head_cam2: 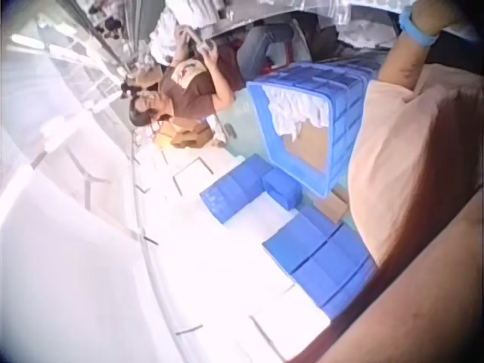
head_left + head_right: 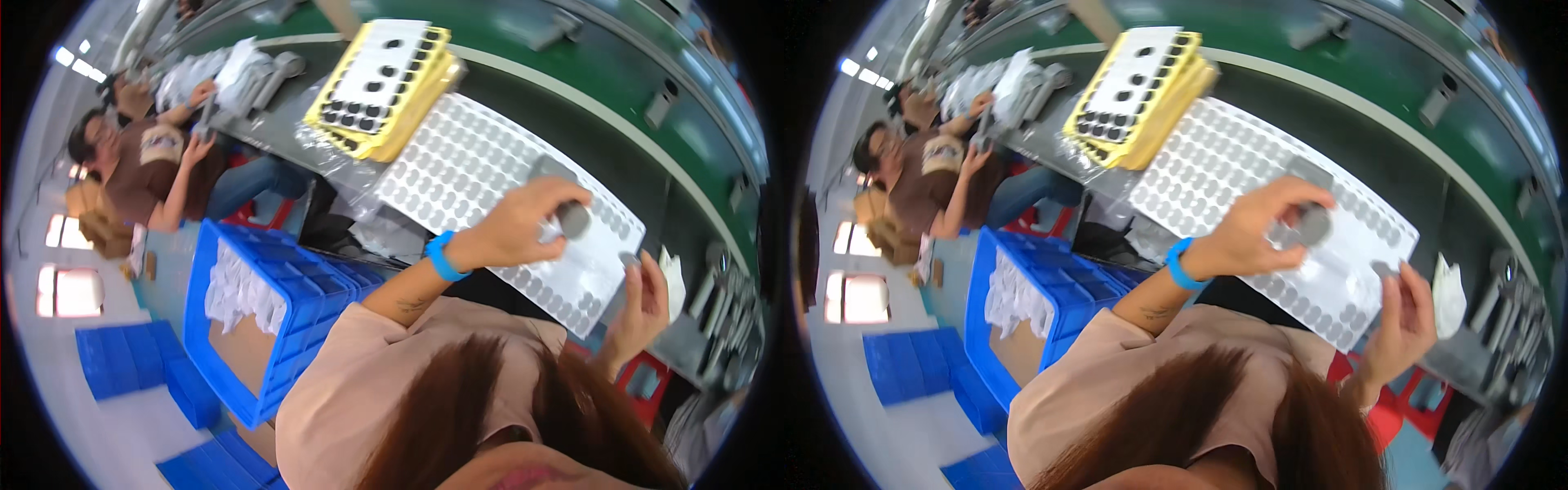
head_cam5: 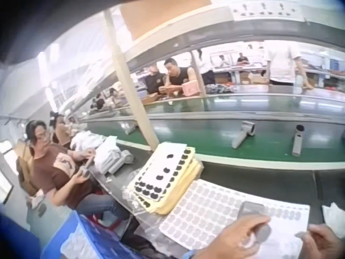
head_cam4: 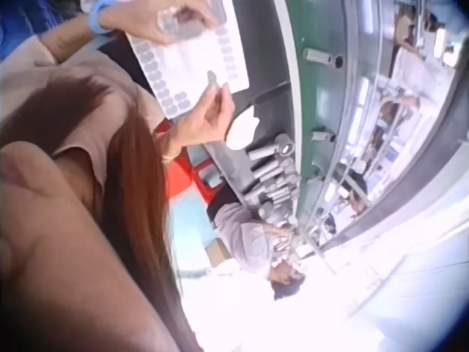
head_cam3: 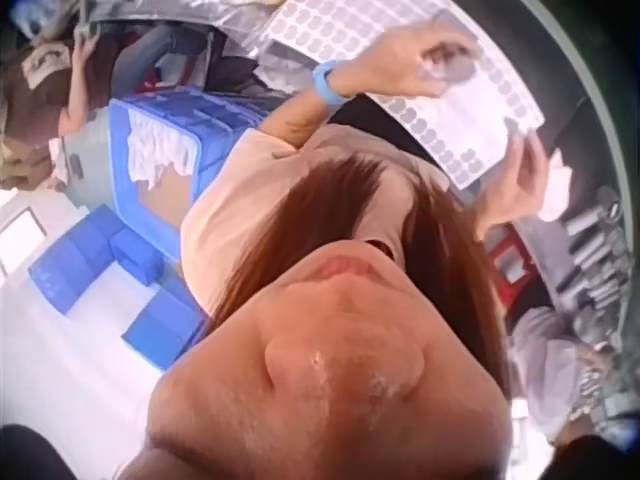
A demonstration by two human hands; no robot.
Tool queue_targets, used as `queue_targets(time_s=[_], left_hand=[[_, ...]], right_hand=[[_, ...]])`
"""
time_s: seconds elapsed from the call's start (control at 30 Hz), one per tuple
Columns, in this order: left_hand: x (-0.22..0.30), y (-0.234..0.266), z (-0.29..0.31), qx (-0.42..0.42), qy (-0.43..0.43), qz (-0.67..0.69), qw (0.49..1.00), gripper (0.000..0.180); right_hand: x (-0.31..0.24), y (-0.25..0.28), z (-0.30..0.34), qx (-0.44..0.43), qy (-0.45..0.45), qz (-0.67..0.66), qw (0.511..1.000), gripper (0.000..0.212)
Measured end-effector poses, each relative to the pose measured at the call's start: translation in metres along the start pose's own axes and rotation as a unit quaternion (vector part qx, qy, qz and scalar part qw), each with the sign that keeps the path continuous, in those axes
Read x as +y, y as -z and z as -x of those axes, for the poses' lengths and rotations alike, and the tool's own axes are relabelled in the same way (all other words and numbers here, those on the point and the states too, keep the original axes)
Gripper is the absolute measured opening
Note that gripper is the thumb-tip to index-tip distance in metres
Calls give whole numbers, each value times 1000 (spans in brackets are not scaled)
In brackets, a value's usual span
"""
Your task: The person takes mini fans from the conveyor line, peels adhesive stickers from a sheet by hand, and applies a sticker to the base of each fan before placing it down.
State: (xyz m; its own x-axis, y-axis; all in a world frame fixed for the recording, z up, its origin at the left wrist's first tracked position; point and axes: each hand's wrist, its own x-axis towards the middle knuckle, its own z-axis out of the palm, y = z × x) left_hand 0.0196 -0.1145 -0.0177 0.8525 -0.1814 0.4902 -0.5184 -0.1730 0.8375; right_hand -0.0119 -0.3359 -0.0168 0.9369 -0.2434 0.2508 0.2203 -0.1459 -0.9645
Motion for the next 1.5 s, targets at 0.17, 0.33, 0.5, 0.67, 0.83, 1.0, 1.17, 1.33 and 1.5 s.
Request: queue_targets(time_s=[0.17,0.33,0.5,0.67,0.83,1.0,1.17,1.33,1.5], left_hand=[[-4,8,17,-29,-114,-86,989,47],[-24,-17,59,-166,-224,-185,943,32],[-26,-27,66,-216,-219,-200,930,33],[-21,-20,54,-201,-189,-159,948,39],[2,-3,8,-32,-47,-78,995,43],[-1,-11,-11,8,12,47,999,40],[8,-21,-6,-21,61,123,990,39],[10,-27,-4,-19,62,151,986,39],[14,-28,-3,-38,75,175,981,42]], right_hand=[[-8,-9,-5,-65,52,-89,993,14],[-1,-4,-6,-58,38,-99,993,13],[7,-2,-7,-38,61,-57,996,14],[6,3,-7,-15,18,-86,996,15],[-18,-10,-12,-27,-1,-123,992,20],[-26,-18,-17,-105,48,-98,989,16],[-25,-21,-15,-118,22,-122,985,17],[-22,-21,-16,-127,-3,-162,979,27],[-25,-20,-15,-119,-29,-182,976,27]])
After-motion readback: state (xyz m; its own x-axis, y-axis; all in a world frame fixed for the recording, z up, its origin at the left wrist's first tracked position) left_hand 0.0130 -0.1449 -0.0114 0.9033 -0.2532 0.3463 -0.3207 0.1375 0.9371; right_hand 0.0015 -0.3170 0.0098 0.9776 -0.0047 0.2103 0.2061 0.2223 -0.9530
